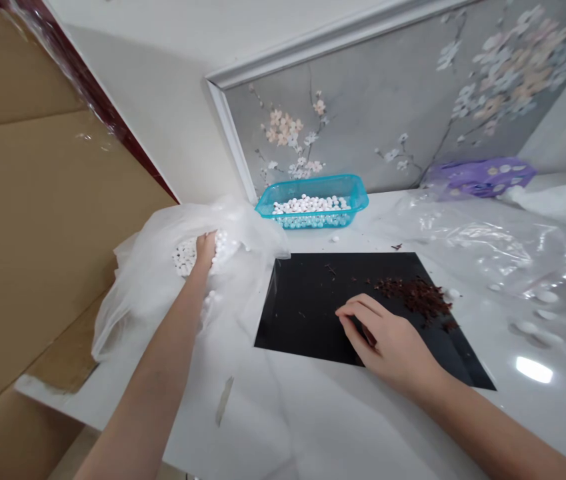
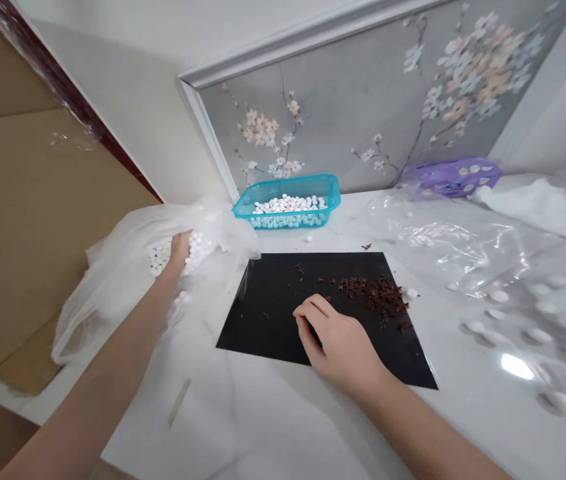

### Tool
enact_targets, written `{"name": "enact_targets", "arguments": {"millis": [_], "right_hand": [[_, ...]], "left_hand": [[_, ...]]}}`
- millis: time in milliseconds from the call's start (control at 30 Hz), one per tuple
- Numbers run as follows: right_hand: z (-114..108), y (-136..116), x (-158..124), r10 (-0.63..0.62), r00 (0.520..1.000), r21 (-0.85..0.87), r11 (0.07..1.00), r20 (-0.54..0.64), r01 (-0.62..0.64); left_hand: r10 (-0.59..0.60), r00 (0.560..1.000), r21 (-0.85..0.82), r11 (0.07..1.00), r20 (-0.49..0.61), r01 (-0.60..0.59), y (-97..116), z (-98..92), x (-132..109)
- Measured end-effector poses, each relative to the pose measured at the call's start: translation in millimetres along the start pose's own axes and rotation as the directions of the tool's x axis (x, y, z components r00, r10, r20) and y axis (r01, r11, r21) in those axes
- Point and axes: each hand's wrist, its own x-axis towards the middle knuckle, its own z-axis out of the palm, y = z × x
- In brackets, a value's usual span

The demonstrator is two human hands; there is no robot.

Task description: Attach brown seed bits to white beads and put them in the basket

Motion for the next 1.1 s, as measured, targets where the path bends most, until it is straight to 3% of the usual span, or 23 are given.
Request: {"name": "enact_targets", "arguments": {"millis": [467, 767, 1100], "right_hand": [[-1, 1, 0, -0.010, 1.000, -0.014, 1.000, 0.016, 0.011], [0, 1, -1, -0.012, 1.000, -0.018, 1.000, 0.019, 0.012], [1, 2, -1, -0.001, 1.000, -0.026, 1.000, 0.030, 0.001]], "left_hand": [[0.206, 0.978, 0.310, 0.932, -0.033, -0.186, -6, -1.9, 2], [0.239, 0.963, 0.503, 0.851, -0.122, -0.148, -3, -8.6, -4], [0.263, 0.964, 0.632, 0.753, -0.034, -0.183, -1, -15.2, -6]]}}
